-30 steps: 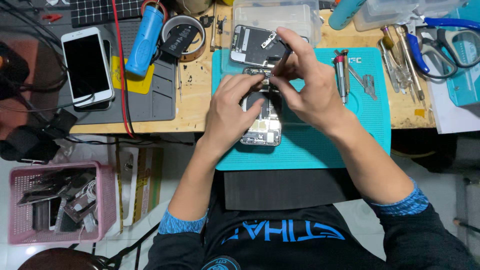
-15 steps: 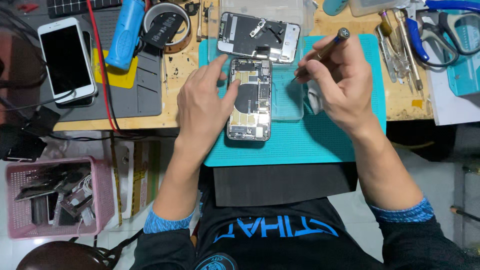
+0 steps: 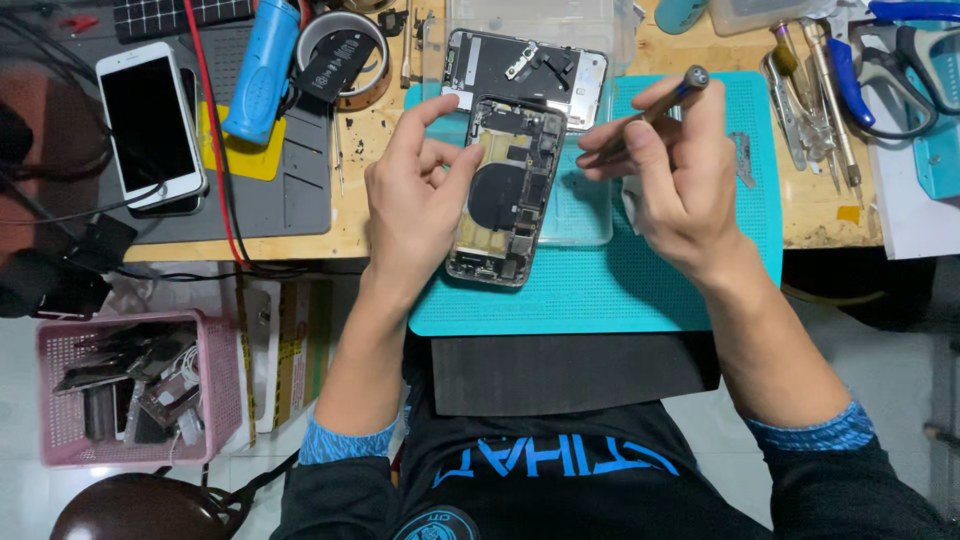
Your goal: The person disassembles a smartphone at a repair bench. They pry open the phone casing, remove the back cover and internal components, and use a screwdriver to unscrew and lift parts from the phone body, placing removed screws and parts on the mat.
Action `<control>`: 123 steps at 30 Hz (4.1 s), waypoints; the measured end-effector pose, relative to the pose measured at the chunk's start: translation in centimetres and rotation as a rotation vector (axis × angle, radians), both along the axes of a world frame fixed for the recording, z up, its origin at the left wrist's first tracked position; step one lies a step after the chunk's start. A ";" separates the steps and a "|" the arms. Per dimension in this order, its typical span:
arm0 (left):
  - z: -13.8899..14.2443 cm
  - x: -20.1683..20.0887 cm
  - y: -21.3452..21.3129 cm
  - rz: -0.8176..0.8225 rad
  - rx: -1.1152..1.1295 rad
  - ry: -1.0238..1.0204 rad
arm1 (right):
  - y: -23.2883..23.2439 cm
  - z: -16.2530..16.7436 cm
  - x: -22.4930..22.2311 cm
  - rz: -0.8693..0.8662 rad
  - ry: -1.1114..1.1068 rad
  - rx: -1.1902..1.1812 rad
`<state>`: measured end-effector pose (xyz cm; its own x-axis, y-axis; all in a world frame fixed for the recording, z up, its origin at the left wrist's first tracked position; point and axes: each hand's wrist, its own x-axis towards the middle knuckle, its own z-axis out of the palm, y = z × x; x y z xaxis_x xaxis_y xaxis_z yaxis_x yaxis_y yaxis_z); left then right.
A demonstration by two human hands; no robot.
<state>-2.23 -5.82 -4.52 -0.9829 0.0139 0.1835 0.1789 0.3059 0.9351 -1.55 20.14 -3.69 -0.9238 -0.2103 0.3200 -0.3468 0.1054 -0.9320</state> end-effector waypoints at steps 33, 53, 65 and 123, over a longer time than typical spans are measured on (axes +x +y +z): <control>0.8 3.6 -0.2 -0.581 0.841 0.002 | -4.0 2.1 -0.8 -0.058 -0.367 -0.197; -0.9 -0.4 -1.7 -0.225 0.460 -0.111 | -3.4 6.2 0.6 0.489 0.470 0.341; -0.4 -1.5 -1.6 -0.310 -0.161 0.364 | -3.9 6.0 0.8 0.533 0.482 0.403; -0.7 -1.6 -0.4 -0.334 0.427 -0.176 | -2.3 5.0 1.4 0.331 0.051 0.081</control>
